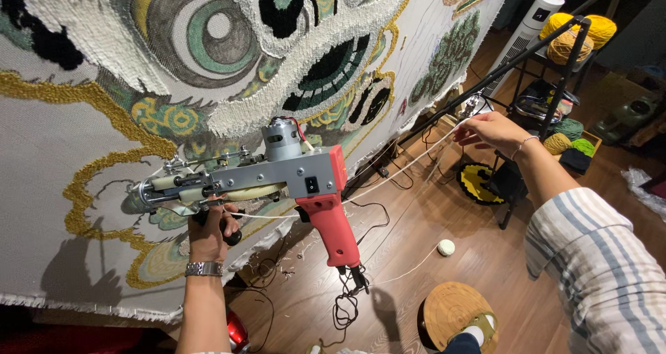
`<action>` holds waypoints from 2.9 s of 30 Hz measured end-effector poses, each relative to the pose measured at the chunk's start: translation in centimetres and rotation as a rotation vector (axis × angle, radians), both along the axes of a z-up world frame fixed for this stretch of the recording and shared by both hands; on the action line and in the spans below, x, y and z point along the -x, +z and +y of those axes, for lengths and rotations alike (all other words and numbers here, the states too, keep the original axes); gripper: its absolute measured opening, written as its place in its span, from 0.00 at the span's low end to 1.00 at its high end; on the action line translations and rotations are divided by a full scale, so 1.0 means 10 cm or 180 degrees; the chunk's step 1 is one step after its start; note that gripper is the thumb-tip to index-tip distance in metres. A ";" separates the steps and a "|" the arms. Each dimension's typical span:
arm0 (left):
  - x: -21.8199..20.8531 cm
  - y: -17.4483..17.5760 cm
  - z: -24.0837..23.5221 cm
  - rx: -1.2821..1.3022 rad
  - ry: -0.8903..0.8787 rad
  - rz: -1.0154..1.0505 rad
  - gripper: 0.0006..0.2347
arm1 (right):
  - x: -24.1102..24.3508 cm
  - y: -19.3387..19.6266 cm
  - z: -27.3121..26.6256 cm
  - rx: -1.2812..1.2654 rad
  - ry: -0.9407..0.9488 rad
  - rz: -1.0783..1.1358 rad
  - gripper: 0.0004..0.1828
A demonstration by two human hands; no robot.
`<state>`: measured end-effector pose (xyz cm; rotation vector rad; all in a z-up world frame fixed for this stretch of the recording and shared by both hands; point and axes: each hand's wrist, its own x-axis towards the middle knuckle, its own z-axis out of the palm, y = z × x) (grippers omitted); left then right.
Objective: The person uses a handheld tufting gun to apply white yarn onto a large canvas featuring a pre-printed design of a stylized lion head. They guide the tool across the surface to create textured fur details, occasionally pausing to adjust the yarn feed or reposition the tool.
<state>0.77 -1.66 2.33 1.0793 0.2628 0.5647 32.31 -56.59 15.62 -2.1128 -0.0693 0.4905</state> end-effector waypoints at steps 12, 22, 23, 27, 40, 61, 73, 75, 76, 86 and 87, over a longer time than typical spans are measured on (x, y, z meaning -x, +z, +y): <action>0.00 0.07 -0.09 0.0001 0.0053 0.0049 0.10 | -0.06 -0.12 0.02 -0.0256 0.0170 0.0043 0.18; 0.02 -0.01 -0.10 -0.0136 -0.0106 -0.0031 0.08 | 0.20 0.06 0.17 -0.0007 0.0044 0.0104 0.18; 0.02 -0.02 -0.09 -0.0149 -0.0117 -0.0020 0.09 | 0.21 0.06 0.17 -0.0018 0.0042 0.0114 0.18; 0.04 -0.05 -0.09 -0.0140 -0.0061 0.0062 0.09 | 0.20 0.04 0.16 -0.0039 0.0053 0.0102 0.18; 0.07 0.07 -0.20 -0.0161 -0.0025 0.0008 0.11 | 0.45 0.08 0.30 -0.0047 0.0169 0.0067 0.37; -0.52 0.52 -0.74 -0.0808 0.0421 0.0454 0.12 | 1.27 0.33 1.25 -0.2239 0.1874 0.1205 0.38; -0.55 0.60 -0.92 -0.2114 0.0263 0.1985 0.11 | 1.41 -0.33 1.45 -0.2617 0.0638 0.1653 0.26; -0.57 0.62 -0.96 -0.2177 0.0300 0.1581 0.13 | 1.47 -0.32 1.44 -0.2678 0.0480 0.1510 0.25; -0.55 0.60 -1.00 -0.2145 0.0346 0.0998 0.14 | 1.51 -0.31 1.42 -0.2652 0.0357 0.1454 0.25; -0.60 0.42 -1.05 -0.2246 0.0059 0.1744 0.14 | 1.77 -0.22 1.32 -0.2744 0.0033 0.1273 0.25; -0.60 0.42 -1.05 -0.2135 0.0036 0.1442 0.16 | 1.78 -0.23 1.31 -0.2763 0.0010 0.1286 0.25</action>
